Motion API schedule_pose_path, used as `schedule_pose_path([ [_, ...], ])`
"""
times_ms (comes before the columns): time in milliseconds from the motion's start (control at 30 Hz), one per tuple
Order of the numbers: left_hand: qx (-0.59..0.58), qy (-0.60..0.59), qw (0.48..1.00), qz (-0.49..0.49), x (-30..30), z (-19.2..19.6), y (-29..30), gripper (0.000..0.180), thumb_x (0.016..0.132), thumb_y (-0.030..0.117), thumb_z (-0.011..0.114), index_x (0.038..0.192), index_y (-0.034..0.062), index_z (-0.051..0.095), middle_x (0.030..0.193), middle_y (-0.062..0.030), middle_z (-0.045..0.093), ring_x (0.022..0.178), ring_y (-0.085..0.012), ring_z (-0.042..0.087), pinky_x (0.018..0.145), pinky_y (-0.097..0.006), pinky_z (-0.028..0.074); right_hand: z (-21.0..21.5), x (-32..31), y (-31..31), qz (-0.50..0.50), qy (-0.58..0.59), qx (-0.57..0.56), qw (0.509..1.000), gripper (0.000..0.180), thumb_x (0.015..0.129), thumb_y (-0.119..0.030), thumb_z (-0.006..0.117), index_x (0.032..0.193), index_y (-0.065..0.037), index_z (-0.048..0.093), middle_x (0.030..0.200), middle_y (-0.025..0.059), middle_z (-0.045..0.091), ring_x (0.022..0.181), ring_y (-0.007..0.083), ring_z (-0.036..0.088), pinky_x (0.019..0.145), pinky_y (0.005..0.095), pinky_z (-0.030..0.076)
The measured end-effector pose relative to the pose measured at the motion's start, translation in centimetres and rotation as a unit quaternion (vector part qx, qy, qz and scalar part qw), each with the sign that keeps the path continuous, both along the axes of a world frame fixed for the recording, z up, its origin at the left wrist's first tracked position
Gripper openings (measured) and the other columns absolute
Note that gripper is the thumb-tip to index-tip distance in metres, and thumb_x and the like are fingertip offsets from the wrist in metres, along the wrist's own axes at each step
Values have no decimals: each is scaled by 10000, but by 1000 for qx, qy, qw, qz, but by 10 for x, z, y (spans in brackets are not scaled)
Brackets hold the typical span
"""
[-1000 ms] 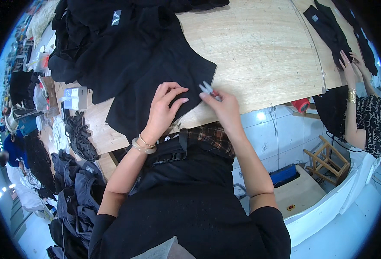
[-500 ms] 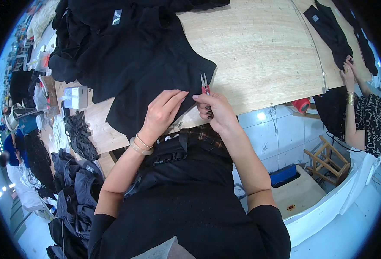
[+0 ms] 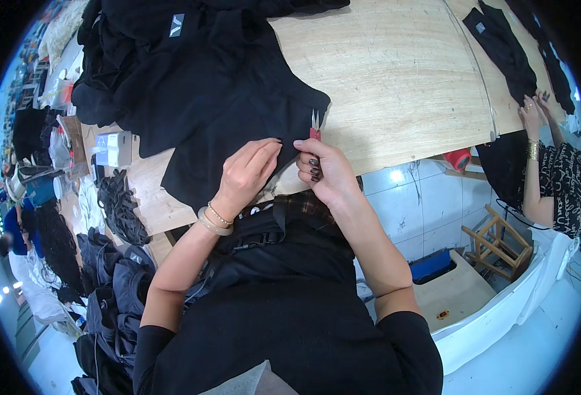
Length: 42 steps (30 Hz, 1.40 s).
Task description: The person uses small scissors to trim loose threads and excess fabric from the edges of a black garment. They repeatedly fold and unfold the fabric to access different seams and corners, carefully snipping away small bits of material.
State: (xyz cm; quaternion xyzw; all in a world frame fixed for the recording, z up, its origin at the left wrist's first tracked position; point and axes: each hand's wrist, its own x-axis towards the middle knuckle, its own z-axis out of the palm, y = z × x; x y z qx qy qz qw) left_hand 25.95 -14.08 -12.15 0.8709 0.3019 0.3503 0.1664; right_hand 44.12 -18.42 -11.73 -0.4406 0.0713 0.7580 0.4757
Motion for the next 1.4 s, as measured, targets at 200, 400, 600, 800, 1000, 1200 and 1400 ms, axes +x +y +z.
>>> schedule_pose_path([
  [200,-38,-8,999,36,3,-2,-3,219,785,-45,718,993,-18,654,949,-109,693,804,-251,684,699,-328,566,0,0,1,-9,-5,-5,1000,344,877,-57,663,693,-171,396,564,-78,330,468,52,303,436,239,220],
  [400,-14,23,999,30,5,-2,-6,259,790,-53,706,1043,-28,660,965,-128,686,819,-258,681,711,-339,572,5,-6,3,-25,-2,-15,1000,344,864,-50,671,697,-170,395,563,-75,333,468,57,304,437,241,217],
  [600,-1,26,999,34,4,-5,-8,259,780,-54,704,1033,-35,653,975,-136,689,827,-263,688,713,-339,577,5,-12,5,-45,2,-23,999,336,860,-46,670,703,-166,399,562,-72,343,468,62,310,436,243,219],
  [800,-22,-6,999,44,5,-8,-8,202,779,-54,696,968,-16,637,968,-117,699,803,-259,693,697,-334,577,3,-14,5,-52,-7,-23,998,301,867,-43,664,724,-156,425,563,-71,357,465,62,317,432,245,217],
  [1000,-77,-42,994,60,6,-2,-8,178,793,-51,687,955,5,637,921,-116,709,756,-272,697,665,-329,570,5,-10,5,-1,-62,5,998,230,904,-112,660,764,-129,478,586,-57,406,472,54,345,436,243,234],
  [1200,-111,-65,989,70,6,-3,-7,142,812,-44,679,939,5,641,855,-122,705,711,-277,696,613,-336,551,26,15,-6,35,-401,131,906,217,947,-274,656,933,-58,661,715,0,524,635,94,470,555,256,342],
  [1400,-127,-51,988,67,6,-3,-7,128,818,-38,677,932,5,638,870,-126,710,729,-281,701,615,-336,551,42,39,8,214,-748,355,518,197,846,-271,725,943,-100,739,810,10,551,887,192,487,793,334,348],
])
